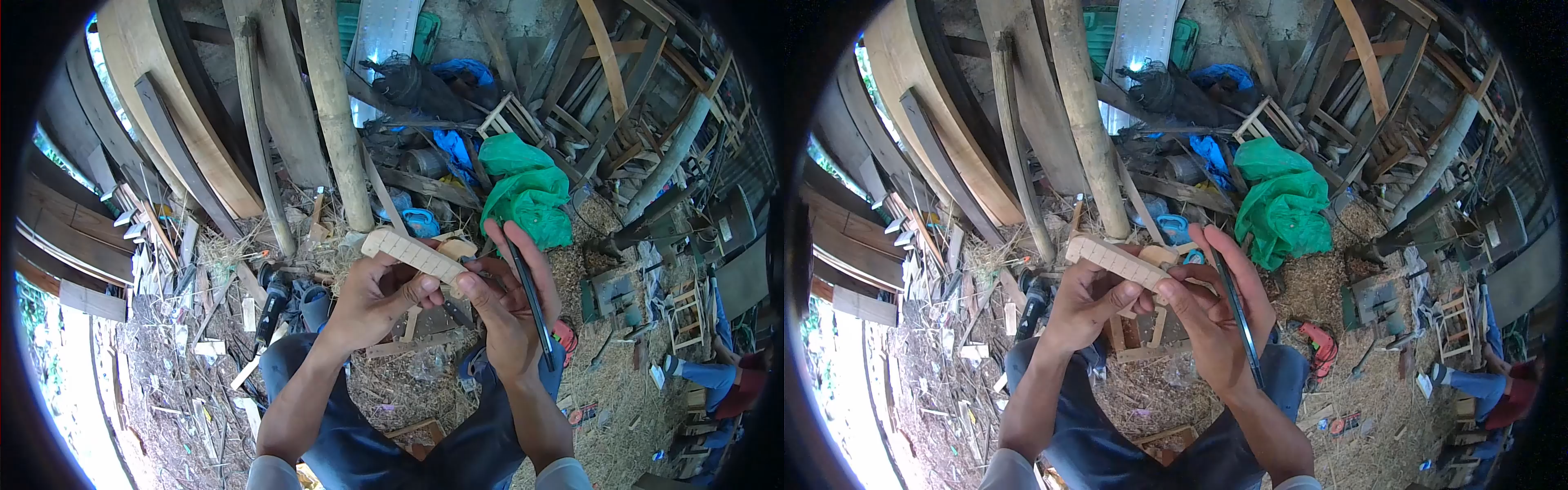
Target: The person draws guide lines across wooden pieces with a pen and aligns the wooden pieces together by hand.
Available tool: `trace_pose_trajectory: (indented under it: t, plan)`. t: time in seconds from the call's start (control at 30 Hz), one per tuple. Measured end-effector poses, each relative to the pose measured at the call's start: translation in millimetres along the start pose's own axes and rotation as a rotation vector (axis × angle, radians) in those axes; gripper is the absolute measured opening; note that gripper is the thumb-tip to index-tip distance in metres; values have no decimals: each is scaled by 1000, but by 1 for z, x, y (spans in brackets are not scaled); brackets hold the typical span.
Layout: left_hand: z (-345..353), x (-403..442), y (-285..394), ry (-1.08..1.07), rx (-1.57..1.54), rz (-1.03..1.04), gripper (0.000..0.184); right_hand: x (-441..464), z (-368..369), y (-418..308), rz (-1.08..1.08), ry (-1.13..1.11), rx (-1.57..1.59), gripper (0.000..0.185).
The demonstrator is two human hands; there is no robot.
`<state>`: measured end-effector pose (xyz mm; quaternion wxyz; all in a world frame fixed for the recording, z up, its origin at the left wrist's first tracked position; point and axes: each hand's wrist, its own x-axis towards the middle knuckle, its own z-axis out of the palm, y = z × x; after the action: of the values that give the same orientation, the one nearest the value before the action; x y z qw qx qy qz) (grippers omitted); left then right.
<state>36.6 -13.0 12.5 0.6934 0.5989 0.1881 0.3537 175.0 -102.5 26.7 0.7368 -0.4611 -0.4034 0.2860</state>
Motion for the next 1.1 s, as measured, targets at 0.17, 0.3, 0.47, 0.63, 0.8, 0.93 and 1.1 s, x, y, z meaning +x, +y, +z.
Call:
trace_pose_trajectory:
  t: [0.17, 0.3, 0.47, 0.63, 0.8, 0.93, 1.1]
  plan:
    - [-3, -2, 7, -41, -5, -9, 34, 0, 0, -4, -60, -23, -74, 59]
    - [-4, -4, 8, -42, -90, -28, 34, -1, 2, -5, -40, -17, -79, 59]
    - [-2, -5, 8, 59, -31, -53, 31, -5, 3, -2, -75, -64, -95, 58]
    - [-1, -7, 9, 100, 17, -49, 28, -6, 4, -4, -79, -66, -91, 60]
    - [2, -6, 8, 107, 7, 10, 27, -6, 4, -3, -112, -59, -91, 62]
    - [2, -7, 12, 113, 0, -11, 26, -6, 6, -2, -134, -62, -108, 62]
    - [-2, -8, 11, 74, 7, -13, 26, -6, 7, -2, -131, -67, -113, 62]
